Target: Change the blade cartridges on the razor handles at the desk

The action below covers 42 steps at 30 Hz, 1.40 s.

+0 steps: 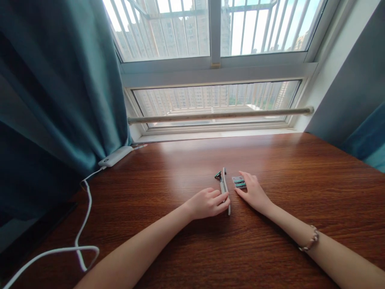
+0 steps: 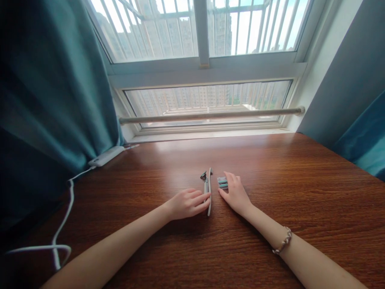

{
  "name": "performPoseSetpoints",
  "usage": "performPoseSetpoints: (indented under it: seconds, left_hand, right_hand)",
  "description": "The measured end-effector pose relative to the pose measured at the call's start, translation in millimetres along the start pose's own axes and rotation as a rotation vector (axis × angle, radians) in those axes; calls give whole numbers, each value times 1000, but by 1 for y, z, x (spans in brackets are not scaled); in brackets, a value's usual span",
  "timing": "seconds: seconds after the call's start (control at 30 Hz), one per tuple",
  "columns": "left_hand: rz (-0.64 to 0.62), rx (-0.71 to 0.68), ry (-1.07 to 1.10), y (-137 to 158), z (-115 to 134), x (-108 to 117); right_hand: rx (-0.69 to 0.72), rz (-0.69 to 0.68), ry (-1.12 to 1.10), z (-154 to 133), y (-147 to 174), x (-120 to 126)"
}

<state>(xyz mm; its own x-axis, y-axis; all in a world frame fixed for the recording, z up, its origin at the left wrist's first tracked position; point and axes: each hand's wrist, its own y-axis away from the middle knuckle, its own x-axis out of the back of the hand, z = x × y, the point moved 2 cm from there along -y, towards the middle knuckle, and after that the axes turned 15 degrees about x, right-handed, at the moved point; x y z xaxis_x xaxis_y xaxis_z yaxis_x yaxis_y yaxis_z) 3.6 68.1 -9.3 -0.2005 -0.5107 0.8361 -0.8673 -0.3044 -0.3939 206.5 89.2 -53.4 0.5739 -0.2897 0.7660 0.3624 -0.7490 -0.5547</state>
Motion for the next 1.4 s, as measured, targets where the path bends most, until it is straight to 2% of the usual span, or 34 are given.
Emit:
performPoseSetpoints:
  seconds: [0.13, 0.27, 0.43, 0.53, 0.67, 0.97, 1.27, 1.4]
  left_hand:
    - [7, -11, -17, 2, 1, 2]
    - [46, -28, -32, 5, 6, 10]
    - [113, -48, -48, 7, 8, 23]
    - [160, -29, -54, 6, 5, 26]
    - [170, -21, -45, 7, 2, 23]
    - [153, -37, -18, 9, 3, 18]
    - [216, -34, -10, 9, 4, 18]
    - [219, -25, -3, 9, 4, 18]
  right_hand:
    - [12, 7, 21, -5, -1, 3]
    - [23, 21, 52, -25, -2, 14]
    - [144, -116, -24, -63, 4, 18]
    - [222, -186, -41, -74, 8, 16]
    - [261, -203, -32, -75, 8, 16]
    - [187, -122, -15, -65, 5, 14]
    - [326, -169, -85, -69, 6, 10]
    - [317, -165, -94, -69, 6, 9]
